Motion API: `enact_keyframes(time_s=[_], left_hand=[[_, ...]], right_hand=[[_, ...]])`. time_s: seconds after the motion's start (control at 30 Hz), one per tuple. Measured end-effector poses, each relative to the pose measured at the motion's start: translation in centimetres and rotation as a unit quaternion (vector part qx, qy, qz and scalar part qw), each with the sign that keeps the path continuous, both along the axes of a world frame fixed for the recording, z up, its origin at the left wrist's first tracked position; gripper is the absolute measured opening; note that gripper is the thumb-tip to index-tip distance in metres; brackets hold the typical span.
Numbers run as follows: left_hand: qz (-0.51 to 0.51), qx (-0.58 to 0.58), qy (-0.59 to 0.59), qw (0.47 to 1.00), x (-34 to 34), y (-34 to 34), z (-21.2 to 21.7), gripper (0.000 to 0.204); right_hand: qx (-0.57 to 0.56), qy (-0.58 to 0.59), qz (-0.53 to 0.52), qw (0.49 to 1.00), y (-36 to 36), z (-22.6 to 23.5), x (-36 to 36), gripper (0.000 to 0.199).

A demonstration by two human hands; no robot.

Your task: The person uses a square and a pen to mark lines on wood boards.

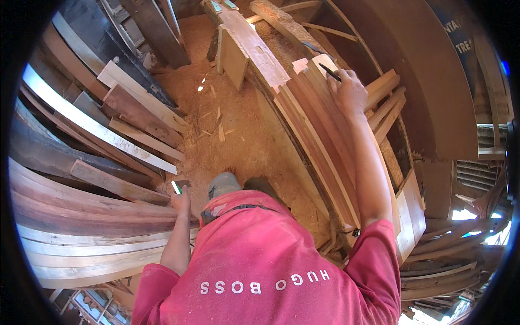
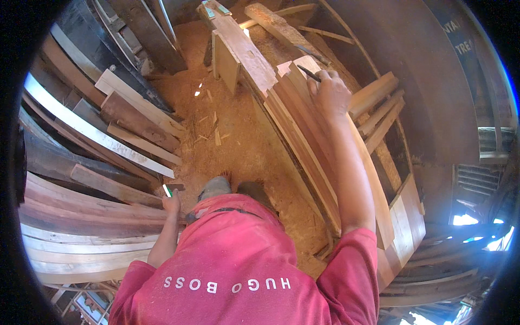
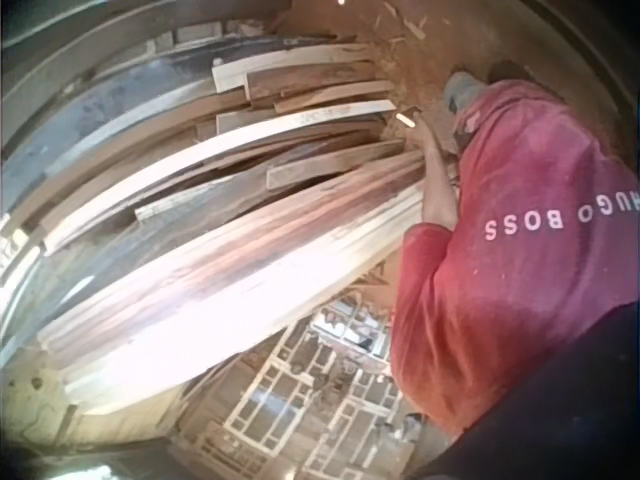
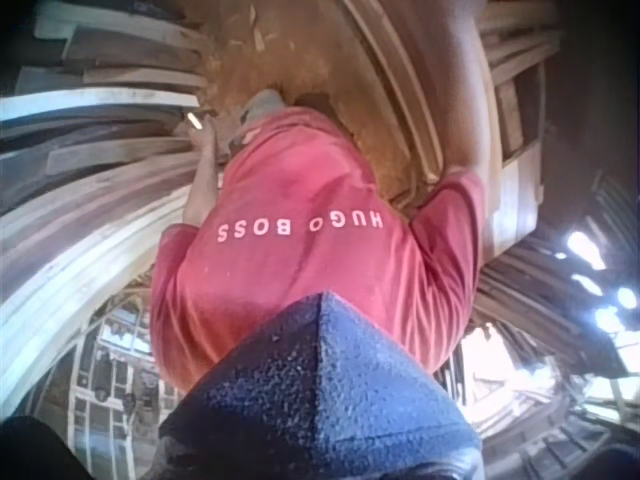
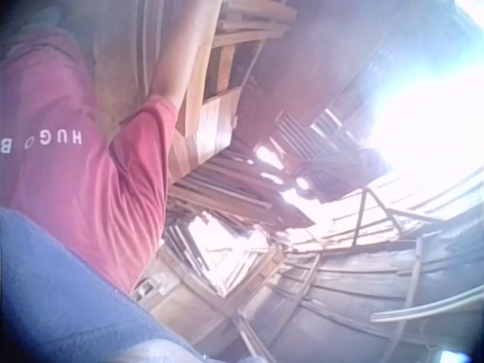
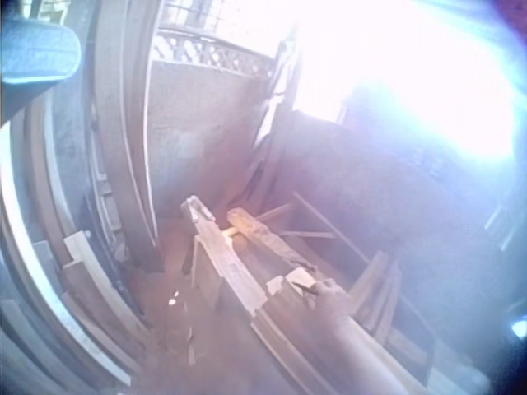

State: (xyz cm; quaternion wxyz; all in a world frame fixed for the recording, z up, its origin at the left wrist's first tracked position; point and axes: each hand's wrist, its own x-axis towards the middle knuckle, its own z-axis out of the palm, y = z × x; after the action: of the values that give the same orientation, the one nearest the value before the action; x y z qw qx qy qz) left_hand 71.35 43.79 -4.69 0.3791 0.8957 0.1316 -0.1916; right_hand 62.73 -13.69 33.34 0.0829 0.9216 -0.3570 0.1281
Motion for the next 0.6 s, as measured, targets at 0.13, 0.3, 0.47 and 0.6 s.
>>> enact_keyframes(time_s=[0.13, 0.3, 0.47, 0.6], left_hand=[[0.193, -0.303, 0.17, 0.918, 1.9, -8.6, 3.9, 0.025], [0.069, -0.268, 0.141, 0.951, 3.6, -19.7, 11.5, 0.03], [-0.046, -0.218, 0.101, 0.97, 3.5, -23.7, 12.1, 0.034], [-0.066, -0.214, 0.102, 0.969, 2.5, -22.2, 8.7, 0.033]], right_hand=[[0.047, 0.05, -0.043, 0.997, -1.2, -0.5, -3.5, 0.075], [0.154, 0.098, -0.095, 0.979, -2.6, 0.3, -3.1, 0.094], [0.182, 0.156, -0.114, 0.964, -3.6, 0.7, -2.0, 0.09], [0.171, 0.155, -0.118, 0.966, -4.0, 0.3, -2.3, 0.09]])
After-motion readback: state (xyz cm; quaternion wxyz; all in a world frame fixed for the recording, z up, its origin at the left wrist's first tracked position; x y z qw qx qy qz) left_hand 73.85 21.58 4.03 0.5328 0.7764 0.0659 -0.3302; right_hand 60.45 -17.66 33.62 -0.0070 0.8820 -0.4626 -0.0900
